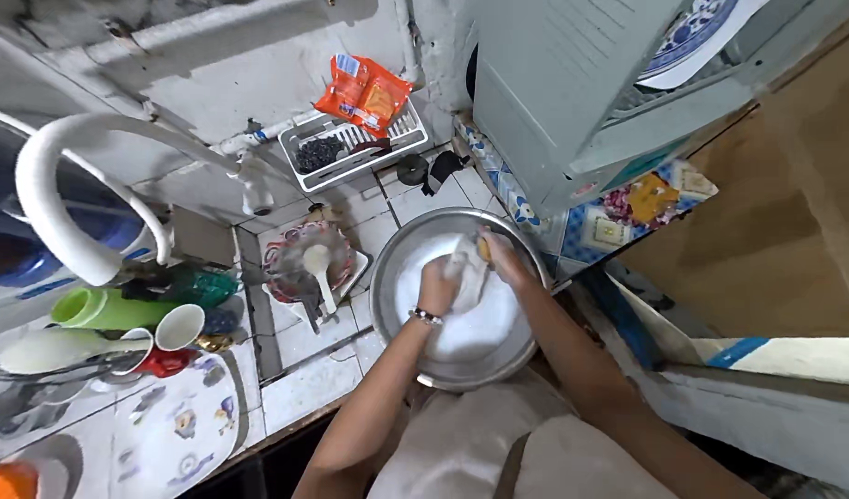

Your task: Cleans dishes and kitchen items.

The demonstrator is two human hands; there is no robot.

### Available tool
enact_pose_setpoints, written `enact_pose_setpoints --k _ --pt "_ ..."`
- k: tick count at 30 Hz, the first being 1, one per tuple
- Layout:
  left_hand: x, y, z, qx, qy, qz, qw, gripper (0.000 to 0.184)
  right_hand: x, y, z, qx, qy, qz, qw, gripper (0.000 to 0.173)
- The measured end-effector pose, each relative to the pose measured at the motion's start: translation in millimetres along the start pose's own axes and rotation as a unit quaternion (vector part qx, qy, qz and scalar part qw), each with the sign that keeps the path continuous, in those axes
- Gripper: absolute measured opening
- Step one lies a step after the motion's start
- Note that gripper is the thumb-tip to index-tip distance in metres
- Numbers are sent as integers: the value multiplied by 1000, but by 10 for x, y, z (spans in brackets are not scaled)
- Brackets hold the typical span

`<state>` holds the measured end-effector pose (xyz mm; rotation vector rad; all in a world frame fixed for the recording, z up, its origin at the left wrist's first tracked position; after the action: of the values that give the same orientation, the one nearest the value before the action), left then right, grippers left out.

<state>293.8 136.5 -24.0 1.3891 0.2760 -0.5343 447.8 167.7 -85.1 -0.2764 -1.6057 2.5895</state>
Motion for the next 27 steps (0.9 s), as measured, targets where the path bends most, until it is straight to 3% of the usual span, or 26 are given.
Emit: enact_pose_setpoints --k 4,6,9,12,15,18,20,21,22,24,25,26,27 --pt "-267 -191 111 -98 145 116 978 25 333 -475 221 -195 -70 161 965 39" --pt "-377 -203 192 -120 201 167 958 22 527 -738 492 -272 -111 248 923 44" --pt "-436 -306 271 -155 229 289 916 25 781 -896 982 -446 -99 313 833 44" --pt "-406 -422 256 -147 226 464 844 35 837 -770 1306 -590 -75 297 747 37" --pt "-387 -379 339 -143 189 542 806 39 546 -581 1494 -707 -55 219 671 31" --pt "-445 -338 385 -105 163 594 781 40 171 -376 1494 -756 -63 111 642 30" --pt "-489 -261 437 -79 150 619 767 41 -6 -306 1339 -738 -29 71 670 22" --pt "-502 -240 481 -75 151 618 768 40 -68 -323 1226 -701 -24 51 711 23" --pt "-512 -232 533 -80 155 605 777 36 -99 -372 1118 -657 -24 39 752 36" --pt "-538 -208 639 -90 159 532 827 24 -67 -551 966 -573 -50 49 817 75" --pt "-559 -165 678 -92 159 476 860 29 -15 -653 905 -527 -75 70 843 87" --pt "-577 -112 704 -97 158 416 890 38 57 -741 842 -470 -110 107 869 86" --pt "-583 -55 720 -101 154 357 916 49 138 -819 789 -400 -157 144 891 70"
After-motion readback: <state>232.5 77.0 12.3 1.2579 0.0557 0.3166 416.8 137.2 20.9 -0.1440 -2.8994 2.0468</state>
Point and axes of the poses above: each hand's wrist, its own z-axis away from the middle knuckle, its own x-axis out of the palm, y = z × x, the point moved 8 cm from there along -z, towards the middle knuckle, and after that the axes turned 2 degrees about y, right-handed, at the moved point
